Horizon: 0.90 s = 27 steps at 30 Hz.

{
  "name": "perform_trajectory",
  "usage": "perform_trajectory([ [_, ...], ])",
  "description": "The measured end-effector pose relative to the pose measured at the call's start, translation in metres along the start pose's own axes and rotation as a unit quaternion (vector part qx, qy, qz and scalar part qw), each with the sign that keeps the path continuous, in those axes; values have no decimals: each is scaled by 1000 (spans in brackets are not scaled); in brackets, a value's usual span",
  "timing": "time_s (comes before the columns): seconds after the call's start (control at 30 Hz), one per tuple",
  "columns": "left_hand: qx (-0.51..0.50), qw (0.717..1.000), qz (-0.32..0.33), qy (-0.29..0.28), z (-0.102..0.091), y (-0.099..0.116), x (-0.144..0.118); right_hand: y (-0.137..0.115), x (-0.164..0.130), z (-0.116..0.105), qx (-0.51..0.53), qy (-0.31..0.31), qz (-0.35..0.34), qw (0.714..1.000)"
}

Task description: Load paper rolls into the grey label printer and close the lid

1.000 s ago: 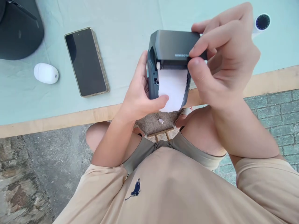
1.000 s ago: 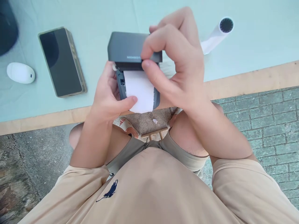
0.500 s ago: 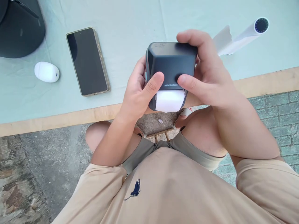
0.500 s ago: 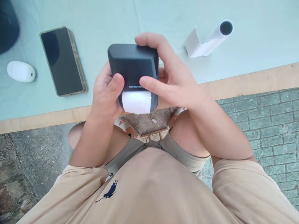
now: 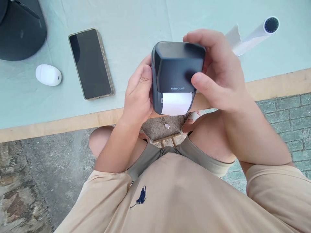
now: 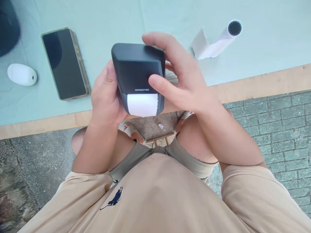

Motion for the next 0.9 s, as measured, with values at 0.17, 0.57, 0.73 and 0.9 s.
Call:
perform_trajectory([
  [0.17,2,1000,-14,16,2,4,-5,-5,2,3,-22,-30,-31,999],
  [0.57,-5,1000,14,27,-11,-9,3,-21,3,-9,-113,65,-91,987],
  [0.73,4,1000,10,-18,-4,-6,5,-39,-8,-38,-216,279,-2,936],
  [0.9,16,999,11,-29,-5,-9,6,-43,8,-28,-245,226,-12,943],
])
Point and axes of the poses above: each hand's wrist, its own x-axis towards the middle knuckle, its own z-axis out of the palm, y = z × x, the point moved 9 cm from there along x, towards the middle knuckle, and after that the axes turned 4 degrees about x, right-handed, at the moved point
